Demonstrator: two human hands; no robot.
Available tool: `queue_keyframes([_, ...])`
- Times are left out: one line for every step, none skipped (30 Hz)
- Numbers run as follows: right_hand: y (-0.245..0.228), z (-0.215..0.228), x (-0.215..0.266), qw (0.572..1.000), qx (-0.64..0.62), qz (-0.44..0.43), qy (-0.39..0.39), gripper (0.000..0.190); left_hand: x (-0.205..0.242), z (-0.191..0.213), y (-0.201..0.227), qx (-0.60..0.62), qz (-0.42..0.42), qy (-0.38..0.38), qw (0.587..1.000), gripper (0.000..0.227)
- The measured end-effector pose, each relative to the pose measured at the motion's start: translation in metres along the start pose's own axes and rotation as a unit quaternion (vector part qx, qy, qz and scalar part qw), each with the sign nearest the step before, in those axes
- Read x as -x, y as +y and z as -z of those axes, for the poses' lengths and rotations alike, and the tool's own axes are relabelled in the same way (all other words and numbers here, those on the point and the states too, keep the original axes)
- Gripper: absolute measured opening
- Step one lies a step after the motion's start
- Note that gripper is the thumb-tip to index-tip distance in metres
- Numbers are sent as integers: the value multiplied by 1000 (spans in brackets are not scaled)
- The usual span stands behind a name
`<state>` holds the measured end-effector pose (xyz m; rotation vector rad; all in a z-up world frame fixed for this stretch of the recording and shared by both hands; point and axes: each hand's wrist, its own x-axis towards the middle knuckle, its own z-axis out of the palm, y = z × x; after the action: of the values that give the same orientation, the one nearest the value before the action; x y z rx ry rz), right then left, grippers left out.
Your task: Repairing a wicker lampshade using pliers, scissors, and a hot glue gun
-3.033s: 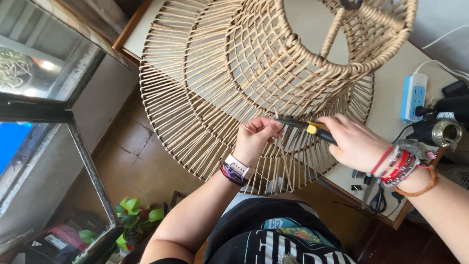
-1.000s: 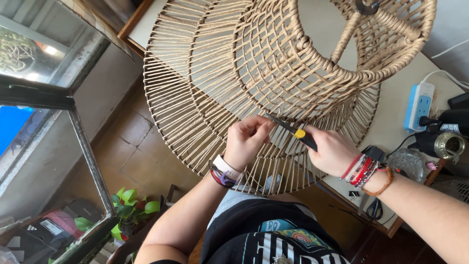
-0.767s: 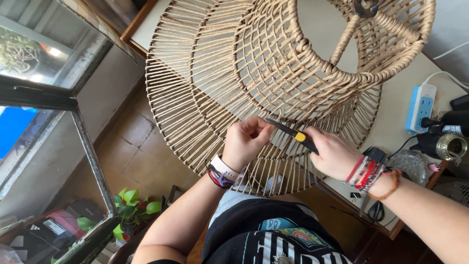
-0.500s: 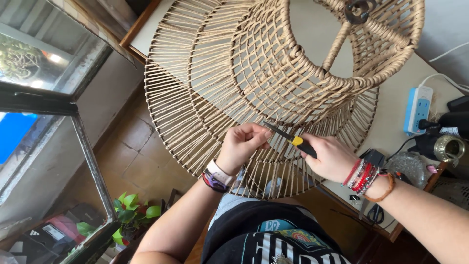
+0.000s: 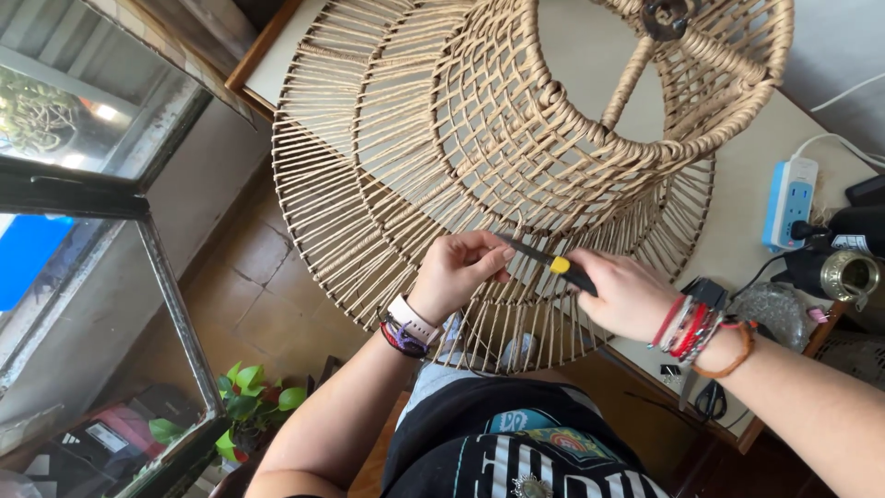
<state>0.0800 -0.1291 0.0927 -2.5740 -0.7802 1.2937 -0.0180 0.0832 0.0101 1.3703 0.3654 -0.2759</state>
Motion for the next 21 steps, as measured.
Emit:
queue_keyframes([2,2,-2,1000,0,1,-1,40,0,1,-2,0,1,1,1000,15])
queue_keyframes([4,4,-3,1000,-4,-10,6,42,0,1,-4,-9,-1,4,1000,20])
queue_keyframes([7,6,-5,1000,-8,-21,14,44,-1,2,-6,-17,-4,6,1000,26])
queue_keyframes([13,2,-8,1000,-9,-23,14,44,1,0,-4,-17,-4,5,1000,26])
queue_keyframes([19,-3,-11,999,23,-20,23,41,2,-2,-3,-6,-16,14,1000,27])
queue_keyframes([25,-7,-15,998,54,-15,33,38,3,-3,-1,5,-30,25,999,28])
queue_keyframes([27,-7,-15,998,54,-16,34,38,2,-4,-2,5,-30,24,999,28])
queue_keyframes([27,-8,-16,998,54,-13,37,39,2,-4,-4,9,-37,28,999,28])
queue_keyframes([28,-8,-17,998,54,-10,40,39,3,-5,-5,13,-43,31,999,28])
queue_keyframes([27,-7,-18,998,54,-10,41,39,0,-4,-9,13,-44,31,998,28])
queue_keyframes([26,-6,-19,999,30,-8,36,36,-2,-4,-12,4,-42,37,998,27])
queue_keyframes([25,-5,-19,1000,6,-6,29,32,-3,-4,-17,-5,-39,44,998,26])
queue_keyframes([29,-9,-19,1000,6,-6,29,32,-3,-4,-15,-5,-39,43,998,26])
queue_keyframes([31,-13,-19,999,26,-2,41,35,-2,-5,-14,-12,-33,49,998,24])
queue_keyframes([34,-17,-18,997,47,1,54,38,-1,-5,-12,-19,-27,55,998,22])
queue_keyframes([29,-12,-16,998,45,0,54,38,1,-5,-8,-19,-27,54,998,22])
queue_keyframes([24,-8,-13,999,25,-5,44,40,3,-6,-5,-14,-27,52,998,21])
queue_keyframes([19,-2,-11,999,6,-8,35,41,5,-6,-1,-9,-29,53,998,21])
queue_keyframes([21,-4,-13,999,6,-8,36,41,5,-6,2,-10,-30,53,998,21])
queue_keyframes([23,-7,-14,999,-14,-8,29,42,6,-6,5,-2,-29,49,998,19])
queue_keyframes([25,-10,-16,999,-34,-8,21,42,7,-6,7,6,-29,46,999,18])
